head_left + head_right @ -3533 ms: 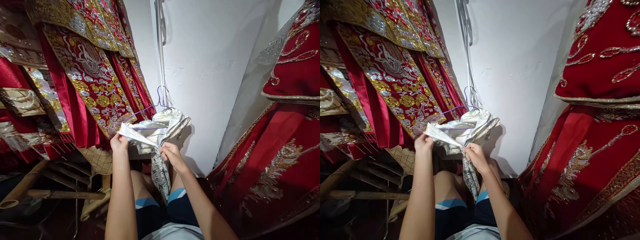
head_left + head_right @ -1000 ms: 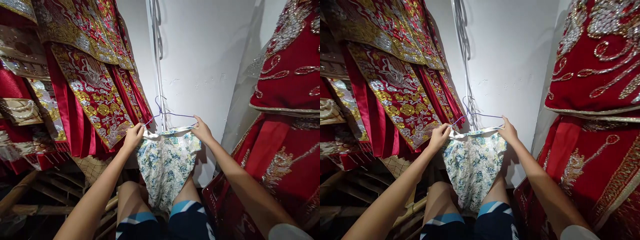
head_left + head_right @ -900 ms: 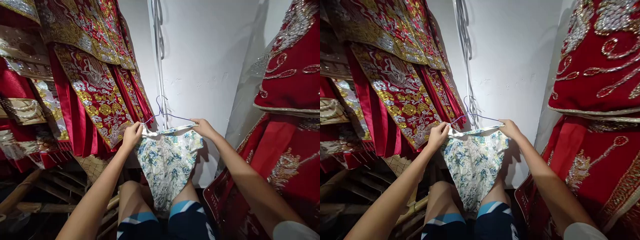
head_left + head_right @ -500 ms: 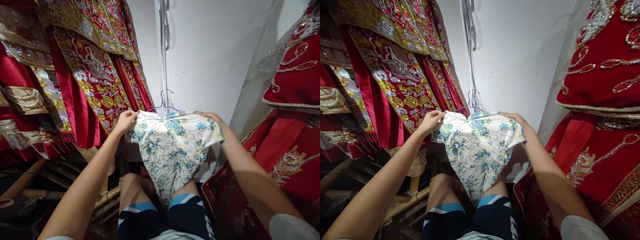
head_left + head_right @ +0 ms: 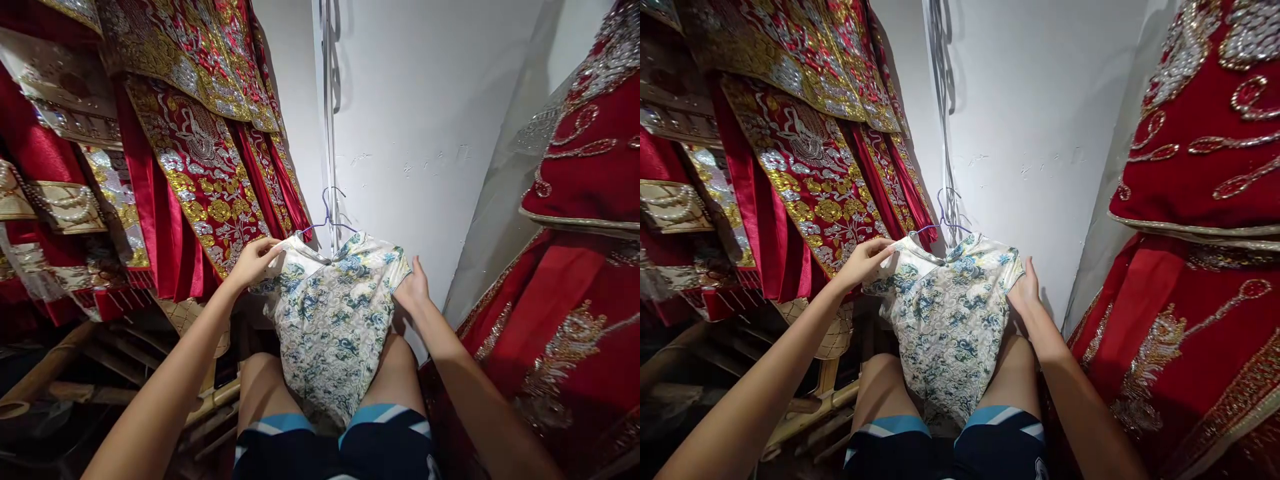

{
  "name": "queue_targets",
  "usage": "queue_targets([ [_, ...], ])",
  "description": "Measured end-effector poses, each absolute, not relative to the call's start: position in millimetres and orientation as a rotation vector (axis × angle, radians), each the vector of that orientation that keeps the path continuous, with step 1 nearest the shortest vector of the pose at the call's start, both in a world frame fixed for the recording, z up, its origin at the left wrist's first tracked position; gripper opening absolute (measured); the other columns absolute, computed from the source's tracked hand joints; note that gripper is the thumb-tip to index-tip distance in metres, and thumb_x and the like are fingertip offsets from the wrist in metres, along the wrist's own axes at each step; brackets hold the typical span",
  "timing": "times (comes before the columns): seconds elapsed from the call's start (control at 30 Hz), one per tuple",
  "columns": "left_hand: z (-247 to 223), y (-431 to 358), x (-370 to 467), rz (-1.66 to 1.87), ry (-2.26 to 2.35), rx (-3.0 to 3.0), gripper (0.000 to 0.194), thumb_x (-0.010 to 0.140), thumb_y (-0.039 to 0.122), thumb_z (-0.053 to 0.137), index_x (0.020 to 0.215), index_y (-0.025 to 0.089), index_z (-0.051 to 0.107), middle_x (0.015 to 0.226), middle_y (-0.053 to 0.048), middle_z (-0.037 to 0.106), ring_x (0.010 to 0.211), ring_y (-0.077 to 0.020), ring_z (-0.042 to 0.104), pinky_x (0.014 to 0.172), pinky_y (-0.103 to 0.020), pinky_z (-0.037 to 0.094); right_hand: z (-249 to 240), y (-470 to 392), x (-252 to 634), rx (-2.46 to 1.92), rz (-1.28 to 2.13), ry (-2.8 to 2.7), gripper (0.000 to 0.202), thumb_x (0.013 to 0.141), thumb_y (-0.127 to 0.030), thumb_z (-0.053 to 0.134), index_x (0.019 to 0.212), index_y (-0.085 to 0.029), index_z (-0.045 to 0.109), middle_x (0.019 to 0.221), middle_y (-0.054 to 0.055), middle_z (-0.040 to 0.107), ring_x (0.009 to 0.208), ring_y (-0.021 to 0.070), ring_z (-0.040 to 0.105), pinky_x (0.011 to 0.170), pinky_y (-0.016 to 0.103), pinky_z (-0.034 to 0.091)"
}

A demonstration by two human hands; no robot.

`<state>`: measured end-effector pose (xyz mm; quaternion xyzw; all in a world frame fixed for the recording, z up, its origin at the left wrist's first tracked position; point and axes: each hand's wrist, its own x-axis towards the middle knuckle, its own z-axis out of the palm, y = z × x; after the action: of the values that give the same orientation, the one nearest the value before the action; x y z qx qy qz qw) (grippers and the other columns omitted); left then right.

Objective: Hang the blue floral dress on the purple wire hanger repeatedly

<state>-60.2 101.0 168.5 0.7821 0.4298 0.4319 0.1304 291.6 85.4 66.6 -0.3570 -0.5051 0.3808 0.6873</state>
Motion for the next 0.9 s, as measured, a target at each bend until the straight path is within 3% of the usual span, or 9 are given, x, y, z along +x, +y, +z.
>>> queue_targets([
  [0.17, 182, 99, -38, 1.308, 1.197, 2.194, 0.045, 0.089, 0.054, 0.054, 0.105, 0.016, 0.069, 0.110, -0.011, 0.070, 0.099, -0.0234, 0.063, 0.084, -0.030, 0.047, 114, 95, 297, -0.619, 0.945, -0.782, 0.029, 0.074, -0.046, 0.072, 0.084, -0.020, 0.063, 0.085, 0.007, 0.071, 0.087, 0.0256, 0.070, 0.074, 0.038, 0.060],
  [0.23, 191, 105, -27, 1.301, 1.215, 2.218, 0.044, 0.089, 0.056, 0.053, 0.097, 0.016, 0.068, 0.100, -0.009, 0.070, 0.090, -0.0212, 0.062, 0.076, -0.029, 0.046, 143, 96, 291, -0.581, 0.892, -0.821, 0.029, 0.079, -0.048, 0.065, 0.087, -0.020, 0.062, 0.089, 0.007, 0.070, 0.088, 0.0243, 0.070, 0.075, 0.037, 0.060],
  [0.37, 187, 124, -17, 1.448, 1.417, 2.113, 0.047, 0.082, 0.061, 0.060, 0.067, 0.017, 0.058, 0.061, -0.002, 0.058, 0.056, -0.0143, 0.049, 0.053, -0.026, 0.035, 176, 63, 267, -0.547, 0.884, -1.184, 0.045, 0.089, -0.060, 0.048, 0.105, -0.022, 0.066, 0.098, 0.007, 0.070, 0.095, 0.0234, 0.069, 0.077, 0.038, 0.059],
  [0.5, 163, 131, -18, 1.745, 1.420, 1.759, 0.059, 0.082, 0.072, 0.050, 0.052, 0.022, 0.040, 0.043, 0.002, 0.038, 0.045, -0.0117, 0.035, 0.046, -0.028, 0.029, 171, 8, 247, -0.360, 1.187, -1.904, 0.059, 0.075, -0.065, 0.068, 0.110, -0.018, 0.070, 0.099, 0.010, 0.073, 0.097, 0.0256, 0.069, 0.081, 0.037, 0.058],
  [0.6, 154, 121, -14, 1.823, 1.244, 1.603, 0.067, 0.087, 0.079, 0.025, 0.052, 0.023, 0.037, 0.047, -0.001, 0.041, 0.047, -0.0127, 0.040, 0.048, -0.030, 0.035, 157, 1, 240, -0.353, 1.242, -2.225, 0.049, 0.081, -0.052, 0.069, 0.118, -0.020, 0.069, 0.119, 0.010, 0.069, 0.112, 0.0251, 0.064, 0.094, 0.038, 0.052],
  [0.7, 157, 100, 0, 1.693, 0.998, 1.530, 0.077, 0.088, 0.078, 0.005, 0.055, 0.021, 0.046, 0.055, -0.006, 0.051, 0.054, -0.0156, 0.050, 0.054, -0.034, 0.046, 136, 26, 235, -0.690, 0.885, -1.892, 0.040, 0.087, -0.046, 0.064, 0.121, -0.024, 0.066, 0.127, 0.007, 0.065, 0.123, 0.0228, 0.057, 0.103, 0.039, 0.044],
  [0.77, 163, 84, 13, 1.579, 0.841, 1.502, 0.078, 0.089, 0.077, 0.010, 0.060, 0.019, 0.052, 0.061, -0.008, 0.056, 0.061, -0.0181, 0.057, 0.060, -0.037, 0.050, 117, 44, 232, -0.850, 0.789, -1.678, 0.040, 0.084, -0.049, 0.067, 0.113, -0.022, 0.069, 0.117, 0.007, 0.069, 0.118, 0.0244, 0.059, 0.101, 0.039, 0.045],
  [0.9, 166, 59, 32, 1.342, 0.655, 1.544, 0.059, 0.090, 0.069, 0.038, 0.078, 0.016, 0.063, 0.083, -0.011, 0.068, 0.084, -0.0247, 0.068, 0.074, -0.041, 0.054, 87, 44, 233, -0.799, 1.197, -1.438, 0.045, 0.079, -0.058, 0.068, 0.094, -0.016, 0.071, 0.088, 0.007, 0.074, 0.088, 0.0254, 0.069, 0.082, 0.037, 0.055],
])
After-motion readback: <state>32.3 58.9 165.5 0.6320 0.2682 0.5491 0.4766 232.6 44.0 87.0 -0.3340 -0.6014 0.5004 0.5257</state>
